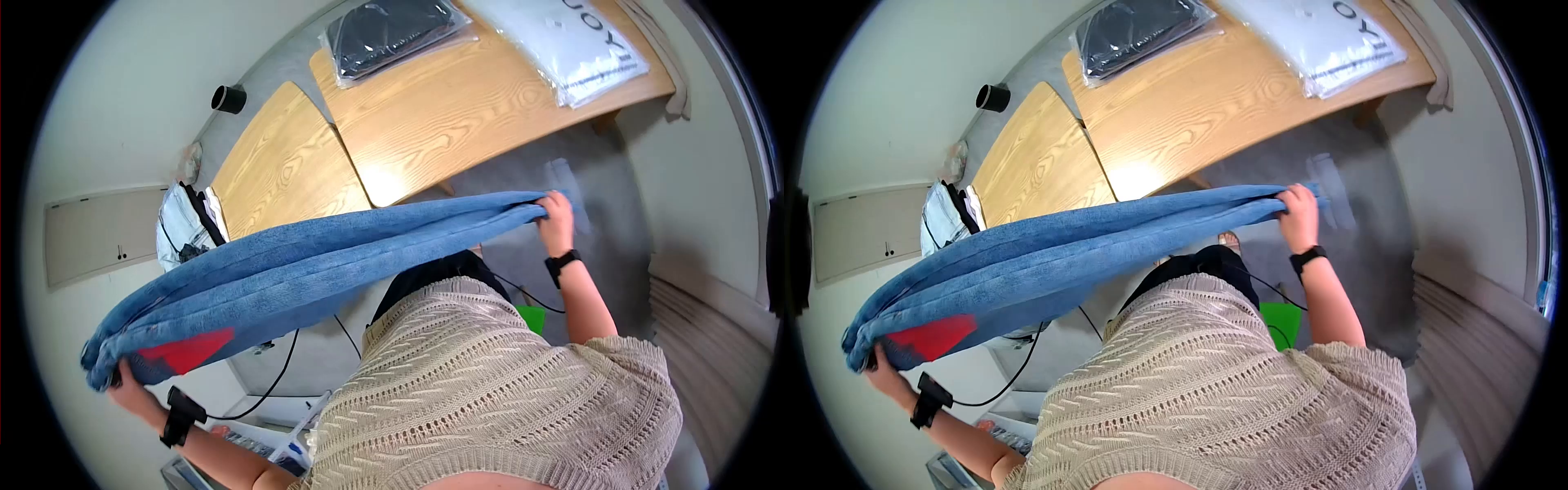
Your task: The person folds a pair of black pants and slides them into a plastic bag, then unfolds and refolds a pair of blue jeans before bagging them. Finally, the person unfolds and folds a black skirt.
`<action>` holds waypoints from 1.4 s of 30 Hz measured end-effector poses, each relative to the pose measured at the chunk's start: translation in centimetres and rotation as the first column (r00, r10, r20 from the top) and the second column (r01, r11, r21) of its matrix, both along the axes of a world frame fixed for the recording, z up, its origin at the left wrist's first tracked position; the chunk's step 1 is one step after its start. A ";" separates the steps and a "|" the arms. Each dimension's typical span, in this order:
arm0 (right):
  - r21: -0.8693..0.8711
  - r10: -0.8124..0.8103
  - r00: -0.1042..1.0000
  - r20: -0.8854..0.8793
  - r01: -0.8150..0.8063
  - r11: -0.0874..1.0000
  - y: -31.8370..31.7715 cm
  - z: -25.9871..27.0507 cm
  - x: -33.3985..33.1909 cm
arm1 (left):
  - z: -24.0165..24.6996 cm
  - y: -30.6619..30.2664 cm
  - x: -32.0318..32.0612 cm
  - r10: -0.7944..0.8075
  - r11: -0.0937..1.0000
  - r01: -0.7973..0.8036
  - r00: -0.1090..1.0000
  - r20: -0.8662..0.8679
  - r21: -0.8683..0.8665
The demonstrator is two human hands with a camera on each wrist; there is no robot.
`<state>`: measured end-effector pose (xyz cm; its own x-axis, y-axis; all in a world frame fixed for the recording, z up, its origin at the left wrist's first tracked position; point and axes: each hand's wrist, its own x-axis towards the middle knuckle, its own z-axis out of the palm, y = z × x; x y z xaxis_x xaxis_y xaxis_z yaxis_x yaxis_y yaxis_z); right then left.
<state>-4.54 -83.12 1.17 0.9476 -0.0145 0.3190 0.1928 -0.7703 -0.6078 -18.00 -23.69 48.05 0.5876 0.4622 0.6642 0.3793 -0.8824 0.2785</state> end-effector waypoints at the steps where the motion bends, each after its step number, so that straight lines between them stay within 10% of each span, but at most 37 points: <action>1: -0.029 -0.019 1.000 0.016 0.019 0.999 -1.3 1.1 0.5 | -1.5 1.1 0.1 -0.043 0.987 0.038 0.999 -0.028 -0.154; 7: 0.135 -0.163 0.982 0.099 0.149 0.980 -3.1 10.0 4.5 | -13.0 7.3 1.0 -0.085 0.887 0.087 0.996 0.024 -0.453; 17: -0.332 0.258 0.966 0.016 -0.239 0.913 6.0 15.7 15.7 | -30.3 19.2 3.3 0.055 0.722 -0.178 0.978 -0.202 -0.668; 21: -0.327 0.323 0.936 -0.137 -0.351 0.878 11.9 13.2 22.0 | -35.6 24.3 5.8 0.116 0.730 -0.319 0.930 -0.350 -0.605; 25: -0.438 0.300 0.952 0.066 -0.243 0.866 19.2 12.2 26.5 | -40.6 29.6 8.6 0.095 0.678 -0.340 0.919 -0.382 -0.651; 27: -0.387 0.255 0.959 0.126 -0.190 0.903 20.4 11.6 27.1 | -40.0 27.9 11.3 0.396 0.791 -0.558 0.780 -0.484 -0.250; 30: -0.236 0.117 0.982 -0.151 -0.151 0.960 18.8 9.2 26.6 | -45.1 29.1 12.5 0.004 0.948 -0.108 0.945 -0.328 -0.299; 34: -0.191 -0.013 0.963 -0.271 -0.040 0.981 14.9 5.1 24.8 | -44.6 19.5 14.5 -0.463 0.866 0.318 0.802 -0.377 -0.386; 42: -0.015 -0.345 0.724 -0.597 0.420 0.908 10.0 -3.3 28.0 | -44.6 6.4 11.3 -0.638 0.767 0.301 0.459 -0.619 -0.567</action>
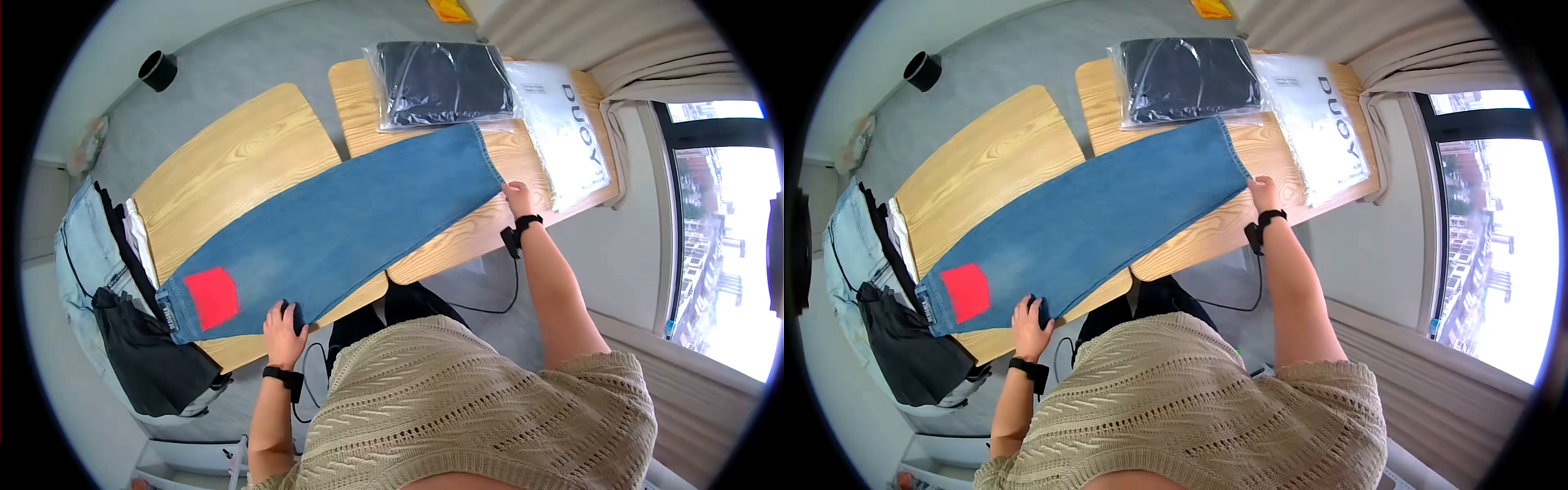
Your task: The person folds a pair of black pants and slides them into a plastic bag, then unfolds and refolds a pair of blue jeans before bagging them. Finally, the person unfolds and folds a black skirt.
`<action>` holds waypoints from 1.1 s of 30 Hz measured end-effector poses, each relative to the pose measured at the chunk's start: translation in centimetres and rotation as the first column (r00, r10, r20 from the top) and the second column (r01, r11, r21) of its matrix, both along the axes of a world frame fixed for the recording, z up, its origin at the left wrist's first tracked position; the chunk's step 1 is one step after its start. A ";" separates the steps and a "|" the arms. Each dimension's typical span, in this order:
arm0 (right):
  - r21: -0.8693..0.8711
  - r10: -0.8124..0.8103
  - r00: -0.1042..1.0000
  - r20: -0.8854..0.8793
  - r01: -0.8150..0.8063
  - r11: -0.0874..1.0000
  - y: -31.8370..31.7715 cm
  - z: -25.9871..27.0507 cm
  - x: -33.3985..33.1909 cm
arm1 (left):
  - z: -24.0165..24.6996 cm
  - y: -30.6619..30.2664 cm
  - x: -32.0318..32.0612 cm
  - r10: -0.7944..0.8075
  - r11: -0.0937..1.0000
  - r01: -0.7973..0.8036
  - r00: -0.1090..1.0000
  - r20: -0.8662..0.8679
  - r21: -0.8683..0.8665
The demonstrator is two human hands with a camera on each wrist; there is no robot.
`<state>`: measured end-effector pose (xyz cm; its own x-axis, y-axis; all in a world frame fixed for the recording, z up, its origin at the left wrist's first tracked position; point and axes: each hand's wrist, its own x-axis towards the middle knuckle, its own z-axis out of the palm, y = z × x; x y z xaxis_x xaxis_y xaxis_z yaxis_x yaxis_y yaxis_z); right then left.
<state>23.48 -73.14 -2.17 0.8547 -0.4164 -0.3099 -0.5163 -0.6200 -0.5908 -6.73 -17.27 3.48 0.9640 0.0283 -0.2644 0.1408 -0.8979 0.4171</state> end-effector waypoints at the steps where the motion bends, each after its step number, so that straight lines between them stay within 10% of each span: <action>1: -0.038 -0.022 1.000 -0.010 0.022 0.999 0.8 -0.5 0.8 | -0.5 -0.6 -0.5 0.020 0.999 -0.020 1.000 -0.005 0.038; 7: 0.194 -0.030 0.979 -0.200 0.069 0.978 2.7 -0.1 3.6 | -3.4 -3.0 -2.2 0.104 0.962 -0.121 0.991 0.083 0.245; 13: 0.298 0.170 0.974 -0.152 -0.119 0.947 1.5 -0.2 3.5 | -1.9 -5.0 -1.8 0.611 0.663 -0.569 0.787 0.088 0.486; 15: 0.377 0.149 0.984 -0.099 -0.101 0.921 1.6 0.5 3.1 | -3.8 -4.7 -2.6 0.653 0.690 -0.656 0.746 0.128 0.306; 17: 0.075 0.293 0.952 0.090 -0.300 0.951 -0.3 -0.2 3.7 | -4.2 -4.9 -1.9 0.648 0.706 -0.665 0.745 0.156 0.244; 22: 0.081 0.183 0.938 0.294 -0.216 0.973 -1.9 7.8 2.7 | -1.1 -6.9 1.5 0.521 0.785 -0.585 0.801 0.294 0.204; 33: 0.023 -0.017 0.981 0.191 0.013 1.000 -12.4 -5.3 1.4 | -4.4 -11.3 -2.0 0.399 0.916 -0.400 0.916 0.030 0.037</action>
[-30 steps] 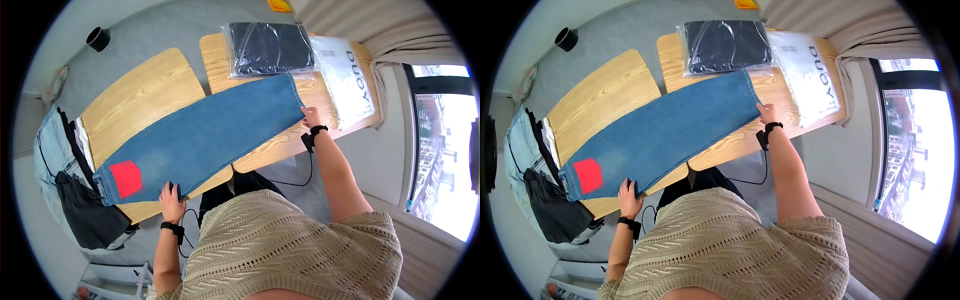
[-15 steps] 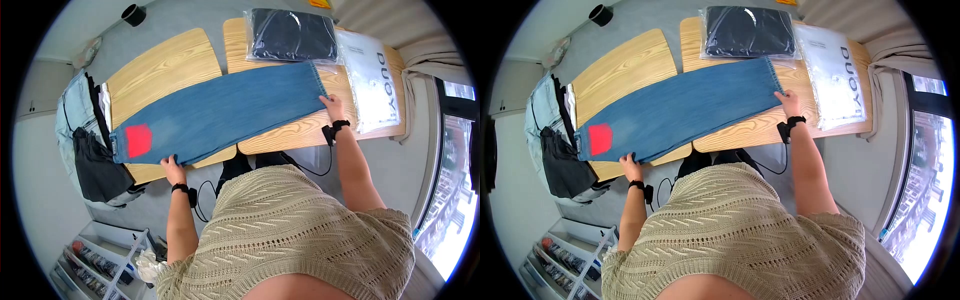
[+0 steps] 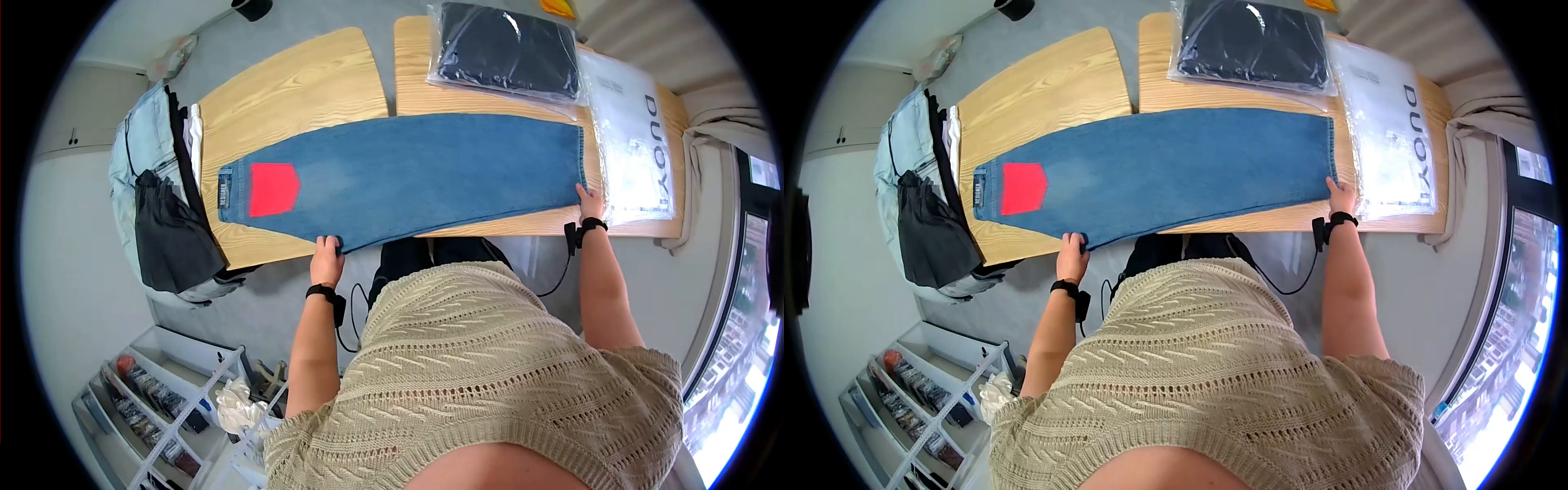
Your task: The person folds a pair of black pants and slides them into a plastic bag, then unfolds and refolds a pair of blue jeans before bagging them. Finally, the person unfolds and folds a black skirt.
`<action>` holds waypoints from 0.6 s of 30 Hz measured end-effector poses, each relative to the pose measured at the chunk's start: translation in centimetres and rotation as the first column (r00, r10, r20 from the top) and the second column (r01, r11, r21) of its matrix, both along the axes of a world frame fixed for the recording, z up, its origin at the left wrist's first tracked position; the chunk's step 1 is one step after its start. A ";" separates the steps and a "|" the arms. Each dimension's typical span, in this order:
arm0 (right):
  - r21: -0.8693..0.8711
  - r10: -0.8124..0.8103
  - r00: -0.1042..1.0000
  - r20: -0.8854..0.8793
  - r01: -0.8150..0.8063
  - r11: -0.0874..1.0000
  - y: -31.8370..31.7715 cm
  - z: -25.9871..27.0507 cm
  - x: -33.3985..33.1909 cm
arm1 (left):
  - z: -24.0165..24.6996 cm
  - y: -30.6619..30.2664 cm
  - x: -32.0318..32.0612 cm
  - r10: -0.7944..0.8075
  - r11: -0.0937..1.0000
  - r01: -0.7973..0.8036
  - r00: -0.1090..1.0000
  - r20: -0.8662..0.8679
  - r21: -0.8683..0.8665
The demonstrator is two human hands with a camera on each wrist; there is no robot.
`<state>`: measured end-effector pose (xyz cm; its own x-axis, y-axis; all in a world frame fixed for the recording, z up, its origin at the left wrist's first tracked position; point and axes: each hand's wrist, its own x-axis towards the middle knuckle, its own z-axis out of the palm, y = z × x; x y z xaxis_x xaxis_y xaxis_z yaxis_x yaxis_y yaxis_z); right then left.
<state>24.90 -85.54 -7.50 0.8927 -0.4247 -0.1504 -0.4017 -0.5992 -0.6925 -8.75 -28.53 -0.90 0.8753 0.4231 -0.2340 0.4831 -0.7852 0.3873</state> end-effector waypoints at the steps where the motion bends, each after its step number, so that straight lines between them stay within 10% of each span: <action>1: 0.019 -0.008 0.998 -0.058 0.009 1.000 0.3 1.1 0.1 | 0.0 0.4 0.1 -0.035 0.999 0.034 0.999 -0.019 -0.040; 12: -0.200 -0.027 0.985 -0.170 -0.007 0.980 -0.4 -1.7 2.0 | 3.5 0.9 0.9 -0.169 0.964 0.151 0.983 -0.070 -0.217; 14: -0.572 -0.059 0.997 0.041 0.072 0.817 6.6 6.4 0.5 | 3.6 3.0 1.4 -0.185 0.960 0.176 0.982 -0.022 -0.218; 18: -0.382 0.379 0.881 0.285 -0.258 0.887 16.6 9.0 -1.1 | 3.5 8.5 3.2 -0.029 0.991 -0.011 0.957 0.288 0.135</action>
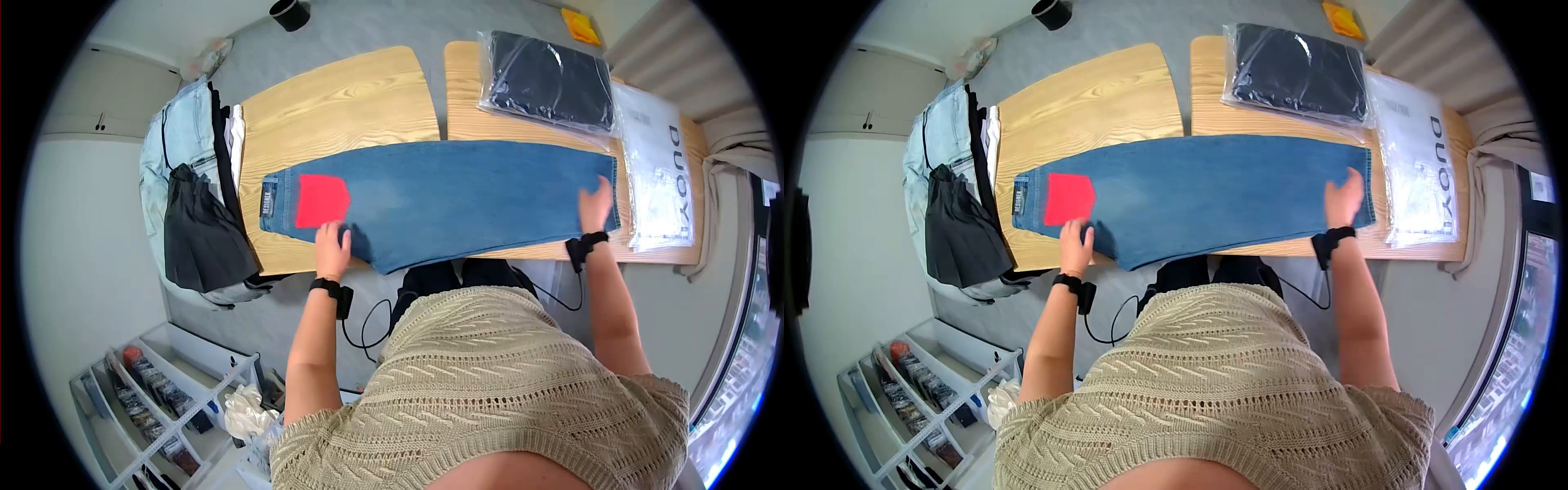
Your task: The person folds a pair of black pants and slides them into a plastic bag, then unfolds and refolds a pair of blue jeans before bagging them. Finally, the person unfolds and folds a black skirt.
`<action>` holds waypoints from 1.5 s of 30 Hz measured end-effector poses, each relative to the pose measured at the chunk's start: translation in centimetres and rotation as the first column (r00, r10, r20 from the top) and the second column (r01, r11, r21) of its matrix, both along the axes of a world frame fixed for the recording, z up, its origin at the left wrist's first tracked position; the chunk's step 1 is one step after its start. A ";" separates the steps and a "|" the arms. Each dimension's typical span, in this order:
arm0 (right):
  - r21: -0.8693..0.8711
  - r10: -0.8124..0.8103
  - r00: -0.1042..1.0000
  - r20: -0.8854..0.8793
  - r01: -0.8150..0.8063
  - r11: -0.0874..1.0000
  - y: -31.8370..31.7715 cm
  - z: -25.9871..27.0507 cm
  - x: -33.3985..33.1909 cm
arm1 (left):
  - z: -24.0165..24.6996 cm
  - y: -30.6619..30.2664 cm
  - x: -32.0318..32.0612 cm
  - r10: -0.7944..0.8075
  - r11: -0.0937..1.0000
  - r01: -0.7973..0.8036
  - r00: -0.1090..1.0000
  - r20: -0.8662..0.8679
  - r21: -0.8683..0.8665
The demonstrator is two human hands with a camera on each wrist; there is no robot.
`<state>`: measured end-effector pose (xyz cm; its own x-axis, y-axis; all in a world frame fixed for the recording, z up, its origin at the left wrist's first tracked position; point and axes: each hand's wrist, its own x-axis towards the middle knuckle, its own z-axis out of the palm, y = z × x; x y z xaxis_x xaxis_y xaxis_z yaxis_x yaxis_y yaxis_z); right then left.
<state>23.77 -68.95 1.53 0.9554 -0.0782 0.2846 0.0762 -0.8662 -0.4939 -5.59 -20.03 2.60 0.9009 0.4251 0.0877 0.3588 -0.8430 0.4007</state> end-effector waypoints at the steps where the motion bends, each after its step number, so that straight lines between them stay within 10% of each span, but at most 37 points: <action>1: 0.039 0.122 0.992 0.045 -0.124 0.992 3.0 -0.1 -0.7 | 0.0 1.4 0.4 0.031 0.999 -0.031 0.999 -0.033 0.022; 4: -0.056 0.352 0.935 -0.052 -0.355 0.933 11.6 -1.6 -3.9 | 0.1 4.9 0.6 0.062 0.983 -0.039 0.990 -0.128 0.181; 8: -0.431 0.012 0.804 -0.594 -0.331 0.839 19.3 -1.0 -8.7 | -3.0 8.8 -1.1 0.085 0.948 0.027 0.939 -0.334 0.317; 16: -0.494 0.163 0.880 -0.445 -0.393 0.776 20.6 -2.0 -11.2 | -3.0 8.5 -0.8 0.020 0.916 0.078 0.971 -0.237 0.394; 19: -0.141 0.656 0.517 -0.550 -0.831 0.537 22.6 0.4 -15.2 | -0.4 5.8 -1.1 -0.395 0.900 0.427 0.884 -0.250 0.088; 22: -0.044 0.809 0.279 -0.518 -0.953 0.301 24.1 1.2 -20.6 | -0.3 2.2 -1.9 -0.747 0.661 0.744 0.641 -0.175 -0.095; 30: -0.214 0.777 0.469 -0.419 -0.883 0.418 24.2 -2.5 -23.4 | -4.6 -2.0 -1.9 -0.688 0.694 0.706 0.708 -0.160 0.141; 38: -0.156 0.648 0.665 -0.372 -0.733 0.663 20.8 -1.5 -21.0 | -2.4 -1.6 -1.9 -0.670 0.742 0.666 0.740 -0.058 -0.079; 45: -0.194 0.730 0.609 -0.310 -0.792 0.578 18.6 -1.9 -19.3 | -2.6 -1.4 -2.7 -0.578 0.812 0.582 0.813 -0.071 0.054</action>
<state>4.52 -50.40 -0.33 0.6544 0.7560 -0.0157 0.7142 -0.6248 -0.3155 -8.27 -21.42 0.01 0.9820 -0.1829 0.0465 -0.1880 -0.9259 0.3277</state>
